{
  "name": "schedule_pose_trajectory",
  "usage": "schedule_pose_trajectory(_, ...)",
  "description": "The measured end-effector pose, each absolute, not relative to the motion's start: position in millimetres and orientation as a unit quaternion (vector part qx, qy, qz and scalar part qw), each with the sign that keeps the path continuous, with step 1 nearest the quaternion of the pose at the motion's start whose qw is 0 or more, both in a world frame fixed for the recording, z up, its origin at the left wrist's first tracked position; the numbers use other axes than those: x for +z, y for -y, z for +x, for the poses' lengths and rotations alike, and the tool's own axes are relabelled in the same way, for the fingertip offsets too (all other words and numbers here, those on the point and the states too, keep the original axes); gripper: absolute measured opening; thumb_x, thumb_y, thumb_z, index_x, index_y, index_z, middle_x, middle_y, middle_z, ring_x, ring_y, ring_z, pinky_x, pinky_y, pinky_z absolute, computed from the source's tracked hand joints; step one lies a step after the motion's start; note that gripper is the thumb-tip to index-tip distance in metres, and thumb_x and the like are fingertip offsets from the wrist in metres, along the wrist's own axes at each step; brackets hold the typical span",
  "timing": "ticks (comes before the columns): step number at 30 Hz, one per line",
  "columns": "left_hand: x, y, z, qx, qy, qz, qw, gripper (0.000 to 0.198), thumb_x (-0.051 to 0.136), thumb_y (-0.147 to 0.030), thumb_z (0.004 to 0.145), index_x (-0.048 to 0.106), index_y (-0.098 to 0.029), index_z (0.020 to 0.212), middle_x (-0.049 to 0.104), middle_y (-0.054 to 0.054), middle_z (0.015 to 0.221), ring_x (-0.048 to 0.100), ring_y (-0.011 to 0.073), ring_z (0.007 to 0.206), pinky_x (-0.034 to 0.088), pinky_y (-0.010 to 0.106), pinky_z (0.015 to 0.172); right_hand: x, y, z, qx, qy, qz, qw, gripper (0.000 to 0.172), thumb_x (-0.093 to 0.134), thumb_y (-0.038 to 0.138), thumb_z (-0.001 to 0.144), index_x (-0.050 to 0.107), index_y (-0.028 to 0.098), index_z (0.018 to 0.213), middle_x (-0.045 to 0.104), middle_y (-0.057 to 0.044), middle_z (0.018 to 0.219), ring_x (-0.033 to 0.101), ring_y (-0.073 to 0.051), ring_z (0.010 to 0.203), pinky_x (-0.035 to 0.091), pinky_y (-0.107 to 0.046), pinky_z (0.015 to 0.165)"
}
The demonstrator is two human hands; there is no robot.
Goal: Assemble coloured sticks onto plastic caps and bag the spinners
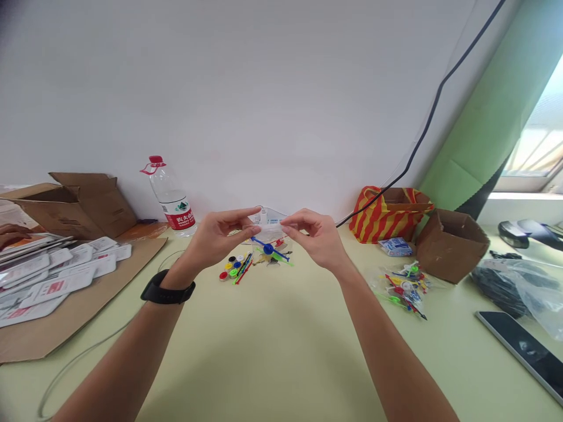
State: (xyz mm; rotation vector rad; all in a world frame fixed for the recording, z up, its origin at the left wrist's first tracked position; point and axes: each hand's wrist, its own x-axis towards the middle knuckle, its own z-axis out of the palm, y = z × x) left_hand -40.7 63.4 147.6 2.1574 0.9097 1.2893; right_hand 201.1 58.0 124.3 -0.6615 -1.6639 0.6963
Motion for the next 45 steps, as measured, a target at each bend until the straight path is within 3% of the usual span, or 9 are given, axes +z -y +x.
schedule_pose_trajectory(5, 151, -62, -40, 0.433, -0.355, 0.812, 0.166, 0.028, 0.065, -0.044, 0.095, 0.081, -0.021, 0.095, 0.079, 0.007, 0.095, 0.070, 0.0214, 0.087, 0.054, 0.030, 0.077, 128, -53, 201, 0.208, 0.749, -0.330, 0.536, 0.026, 0.069, 0.046, 0.092, 0.078, 0.024, 0.104, 0.071, -0.007, 0.092, 0.065, -0.022, 0.085, 0.053, -0.037, 0.077)
schedule_pose_trajectory(10, 150, -56, -31, 0.403, -0.338, 0.840, 0.131, 0.023, 0.064, -0.037, 0.097, 0.080, -0.022, 0.092, 0.078, 0.003, 0.088, 0.067, 0.0176, 0.079, 0.048, 0.028, 0.069, 127, -45, 190, 0.175, 0.794, -0.337, 0.475, 0.021, 0.063, 0.042, 0.096, 0.073, 0.023, 0.101, 0.071, -0.005, 0.089, 0.063, -0.020, 0.079, 0.049, -0.032, 0.070)
schedule_pose_trajectory(14, 151, -56, -33, 0.384, -0.334, 0.847, 0.153, 0.021, 0.065, -0.036, 0.096, 0.081, -0.023, 0.094, 0.079, 0.003, 0.088, 0.068, 0.0176, 0.079, 0.049, 0.027, 0.069, 126, -47, 190, 0.159, 0.831, -0.337, 0.413, 0.033, 0.051, 0.043, 0.103, 0.072, 0.022, 0.087, 0.066, -0.002, 0.074, 0.055, -0.017, 0.068, 0.041, -0.029, 0.063)
schedule_pose_trajectory(27, 129, -87, -67, 0.321, -0.440, 0.813, 0.205, 0.039, 0.076, -0.057, 0.079, 0.077, -0.018, 0.074, 0.073, 0.004, 0.067, 0.061, 0.0158, 0.060, 0.043, 0.025, 0.052, 110, -74, 228, 0.147, 0.818, -0.409, 0.377, 0.040, 0.058, 0.049, 0.095, 0.075, 0.019, 0.076, 0.070, -0.003, 0.073, 0.056, -0.017, 0.065, 0.040, -0.028, 0.058)
schedule_pose_trajectory(31, 118, -106, -91, 0.290, -0.496, 0.804, 0.153, 0.041, 0.068, -0.059, 0.083, 0.078, -0.019, 0.075, 0.074, 0.004, 0.069, 0.063, 0.0175, 0.063, 0.045, 0.026, 0.054, 99, -92, 279, 0.051, 0.776, -0.522, 0.350, 0.034, 0.059, 0.041, 0.090, 0.073, 0.018, 0.070, 0.070, -0.005, 0.067, 0.059, -0.020, 0.063, 0.040, -0.030, 0.061)
schedule_pose_trajectory(36, 105, -120, -110, 0.235, -0.527, 0.800, 0.163, 0.040, 0.064, -0.058, 0.085, 0.079, -0.022, 0.084, 0.078, 0.005, 0.083, 0.068, 0.0214, 0.075, 0.049, 0.028, 0.062, 92, -99, 320, -0.118, 0.658, -0.687, 0.285, 0.025, 0.057, 0.033, 0.090, 0.074, 0.018, 0.079, 0.074, -0.012, 0.084, 0.066, -0.027, 0.079, 0.042, -0.035, 0.068)
schedule_pose_trajectory(40, 93, -126, -114, 0.211, -0.535, 0.796, 0.187, 0.035, 0.067, -0.056, 0.081, 0.079, -0.024, 0.087, 0.079, 0.006, 0.092, 0.071, 0.0228, 0.076, 0.051, 0.029, 0.064, 85, -94, 294, 0.052, 0.709, -0.694, 0.114, 0.031, 0.067, 0.042, 0.084, 0.076, 0.016, 0.098, 0.074, -0.019, 0.103, 0.069, -0.031, 0.089, 0.047, -0.037, 0.069)
schedule_pose_trajectory(43, 87, -130, -117, 0.182, -0.535, 0.803, 0.188, 0.032, 0.063, -0.053, 0.083, 0.078, -0.025, 0.087, 0.079, 0.005, 0.096, 0.072, 0.0237, 0.079, 0.052, 0.030, 0.067, 78, -81, 251, 0.173, 0.773, -0.609, 0.041, 0.049, 0.090, 0.054, 0.054, 0.080, 0.026, 0.093, 0.077, -0.006, 0.089, 0.072, -0.024, 0.074, 0.050, -0.030, 0.062)
schedule_pose_trajectory(45, 83, -132, -120, 0.166, -0.536, 0.807, 0.184, 0.031, 0.061, -0.051, 0.084, 0.078, -0.026, 0.089, 0.078, 0.005, 0.099, 0.072, 0.0243, 0.082, 0.054, 0.031, 0.069, 74, -71, 216, 0.256, 0.824, -0.505, 0.020, 0.053, 0.085, 0.058, 0.064, 0.079, 0.028, 0.108, 0.078, -0.006, 0.096, 0.073, -0.024, 0.079, 0.053, -0.030, 0.065)
